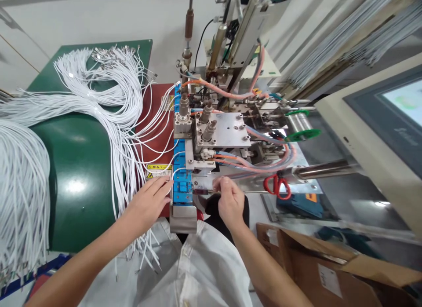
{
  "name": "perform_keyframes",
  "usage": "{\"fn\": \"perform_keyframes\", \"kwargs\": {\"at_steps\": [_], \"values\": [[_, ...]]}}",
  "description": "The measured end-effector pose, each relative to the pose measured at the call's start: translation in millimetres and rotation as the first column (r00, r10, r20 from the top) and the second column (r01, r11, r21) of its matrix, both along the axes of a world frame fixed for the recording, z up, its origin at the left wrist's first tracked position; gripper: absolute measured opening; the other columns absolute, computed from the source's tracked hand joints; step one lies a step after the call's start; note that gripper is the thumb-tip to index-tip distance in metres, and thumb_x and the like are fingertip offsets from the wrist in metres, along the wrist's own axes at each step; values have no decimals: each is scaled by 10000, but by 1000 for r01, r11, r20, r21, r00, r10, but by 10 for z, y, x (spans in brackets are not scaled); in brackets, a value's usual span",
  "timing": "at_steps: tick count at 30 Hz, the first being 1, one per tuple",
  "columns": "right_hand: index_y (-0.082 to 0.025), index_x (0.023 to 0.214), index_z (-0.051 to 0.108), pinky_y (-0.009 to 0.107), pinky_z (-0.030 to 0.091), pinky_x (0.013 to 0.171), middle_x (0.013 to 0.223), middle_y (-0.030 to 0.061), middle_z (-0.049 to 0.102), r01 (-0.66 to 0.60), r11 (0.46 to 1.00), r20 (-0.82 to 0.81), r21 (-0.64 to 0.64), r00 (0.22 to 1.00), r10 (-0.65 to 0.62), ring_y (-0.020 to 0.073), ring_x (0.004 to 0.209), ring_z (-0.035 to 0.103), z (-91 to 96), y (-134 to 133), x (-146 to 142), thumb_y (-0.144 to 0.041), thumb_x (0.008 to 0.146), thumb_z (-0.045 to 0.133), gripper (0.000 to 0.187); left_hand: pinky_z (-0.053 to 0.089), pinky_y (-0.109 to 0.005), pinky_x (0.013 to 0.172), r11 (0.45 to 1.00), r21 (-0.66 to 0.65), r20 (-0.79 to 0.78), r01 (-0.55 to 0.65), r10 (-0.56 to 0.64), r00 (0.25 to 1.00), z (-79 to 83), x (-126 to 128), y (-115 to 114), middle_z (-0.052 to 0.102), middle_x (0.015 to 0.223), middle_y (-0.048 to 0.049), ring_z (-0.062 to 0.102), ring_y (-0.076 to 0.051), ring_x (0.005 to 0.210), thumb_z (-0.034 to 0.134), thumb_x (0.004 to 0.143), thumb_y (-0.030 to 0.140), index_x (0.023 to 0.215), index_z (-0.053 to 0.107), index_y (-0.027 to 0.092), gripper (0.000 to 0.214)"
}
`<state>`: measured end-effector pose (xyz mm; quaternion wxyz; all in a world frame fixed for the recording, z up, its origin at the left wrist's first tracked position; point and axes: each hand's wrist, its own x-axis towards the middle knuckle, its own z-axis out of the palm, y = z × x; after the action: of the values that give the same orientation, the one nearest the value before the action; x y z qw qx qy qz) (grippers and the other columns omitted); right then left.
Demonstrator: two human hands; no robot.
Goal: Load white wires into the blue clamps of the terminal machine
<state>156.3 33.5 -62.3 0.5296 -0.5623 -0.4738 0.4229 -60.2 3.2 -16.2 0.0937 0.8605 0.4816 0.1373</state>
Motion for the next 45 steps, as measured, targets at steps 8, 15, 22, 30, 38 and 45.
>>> {"fn": "perform_keyframes", "kwargs": {"at_steps": [8, 15, 22, 30, 38, 45], "values": [[-185, 555, 478, 256, 351, 522, 554, -4, 461, -51, 999, -32, -16, 998, 51, 122, 536, 415, -28, -68, 28, -464, 859, 402, 420, 446, -309, 828, 931, -320, -62, 177, -207, 976, 305, -429, -267, 555, 1005, -53, 501, -200, 1001, 531, 810, 135, 903, 618, 222, 154], [-180, 553, 486, 247, 354, 520, 550, -10, 459, -70, 997, -18, -33, 997, 70, 119, 537, 423, -9, -101, 29, -447, 856, 419, 409, 386, -384, 879, 921, -274, -98, 276, -313, 945, 369, -293, -165, 590, 883, -54, 510, -205, 925, 513, 813, 118, 710, 599, 186, 150], [-175, 709, 634, 265, 419, 543, 636, 31, 576, -261, 965, -34, 41, 964, 262, 143, 583, 520, 47, -301, 22, -407, 868, 419, 353, 453, -257, 754, 942, -225, 205, 249, -204, 957, 286, 16, -72, 651, 865, -14, 582, -130, 812, 471, 877, 250, 864, 645, 226, 176], [-187, 899, 660, 294, 465, 555, 680, 53, 613, -375, 914, -88, 158, 916, 391, 165, 613, 567, 207, -379, 106, -449, 824, 494, 319, 490, -260, 725, 955, -297, 251, -9, 87, 964, 162, 262, -161, 654, 880, -31, 613, -143, 803, 429, 888, 221, 971, 595, 195, 187], [-191, 715, 607, 256, 468, 577, 670, 21, 614, -293, 953, 31, 73, 956, 291, 135, 613, 568, 377, -248, -94, -231, 800, 539, 116, 519, -244, 688, 938, -330, 449, -111, 259, 855, 78, 532, -139, 680, 889, -48, 633, -141, 774, 438, 876, 208, 999, 635, 184, 233], [-188, 791, 624, 268, 474, 619, 767, 42, 608, -214, 967, 40, 137, 977, 210, 145, 691, 573, 332, -268, -133, -206, 783, 565, 62, 501, -254, 724, 895, -394, 528, -209, 407, 746, 70, 591, -88, 669, 849, -41, 618, -141, 777, 530, 822, 210, 866, 677, 186, 155]]}}
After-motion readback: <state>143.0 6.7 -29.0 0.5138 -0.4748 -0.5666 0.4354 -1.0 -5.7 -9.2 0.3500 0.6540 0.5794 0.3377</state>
